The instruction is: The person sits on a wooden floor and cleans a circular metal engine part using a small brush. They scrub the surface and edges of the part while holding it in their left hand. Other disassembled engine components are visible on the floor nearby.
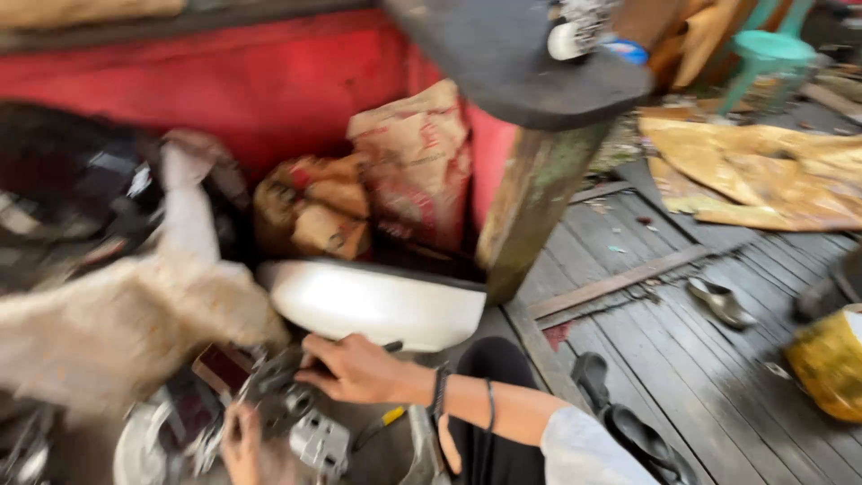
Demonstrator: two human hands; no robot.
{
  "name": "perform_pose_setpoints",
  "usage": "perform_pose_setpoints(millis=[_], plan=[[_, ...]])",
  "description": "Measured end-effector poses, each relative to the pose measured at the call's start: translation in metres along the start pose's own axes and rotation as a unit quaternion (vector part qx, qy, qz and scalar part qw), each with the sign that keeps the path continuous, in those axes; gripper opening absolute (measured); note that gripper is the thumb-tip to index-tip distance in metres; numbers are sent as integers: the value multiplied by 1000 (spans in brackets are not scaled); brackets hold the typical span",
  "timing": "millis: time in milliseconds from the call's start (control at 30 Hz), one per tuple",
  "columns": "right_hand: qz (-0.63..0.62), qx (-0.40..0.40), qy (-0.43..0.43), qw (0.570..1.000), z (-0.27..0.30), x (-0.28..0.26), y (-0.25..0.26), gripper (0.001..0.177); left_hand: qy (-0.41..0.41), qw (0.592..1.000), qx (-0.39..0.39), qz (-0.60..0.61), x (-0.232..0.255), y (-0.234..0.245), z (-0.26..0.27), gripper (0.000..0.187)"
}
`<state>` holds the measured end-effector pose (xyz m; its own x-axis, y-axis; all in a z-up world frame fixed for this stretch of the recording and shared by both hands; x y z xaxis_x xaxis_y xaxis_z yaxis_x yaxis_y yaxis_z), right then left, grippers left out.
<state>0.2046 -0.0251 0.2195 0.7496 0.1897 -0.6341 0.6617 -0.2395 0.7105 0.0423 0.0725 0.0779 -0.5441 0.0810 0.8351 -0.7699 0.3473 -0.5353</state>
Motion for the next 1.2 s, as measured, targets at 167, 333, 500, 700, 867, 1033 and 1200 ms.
perform_pose_setpoints(millis=[167, 333, 500, 700, 867, 1033, 1200], plan=[[46, -44, -77, 995, -6, 23, -12, 18, 3, 994, -22, -103, 37, -23, 10, 23], [18, 5, -15, 1000, -5, 8, -11, 16, -20, 999, 47, -5, 64, -36, 14, 18], [-28, -7, 15, 999, -18, -9, -26, 17, -41, 994, 97, 27, 96, -21, 25, 18], [-39, -5, 28, 999, -36, -35, -40, 18, -46, 991, 117, 42, 148, -6, 49, 21], [-43, -19, 62, 997, -38, -62, -69, 18, -48, 988, 146, 17, 137, 35, 48, 25], [-84, -12, 65, 994, -36, -73, -77, 18, -49, 985, 162, 39, 134, 51, 56, 25], [-70, -15, 57, 996, -39, -63, -68, 17, -44, 987, 153, 29, 138, 42, 53, 24]])
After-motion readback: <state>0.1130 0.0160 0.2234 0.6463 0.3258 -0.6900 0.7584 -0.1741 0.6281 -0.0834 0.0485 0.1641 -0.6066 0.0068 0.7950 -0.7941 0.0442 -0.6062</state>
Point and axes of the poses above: each hand's wrist, its own z-axis away from the middle knuckle, its own y-axis out of the back of the hand, x = y × z, the point moved 8 cm from there along -z, towards the middle knuckle, and after that the axes turned 9 degrees about -x, right-handed, at the moved point
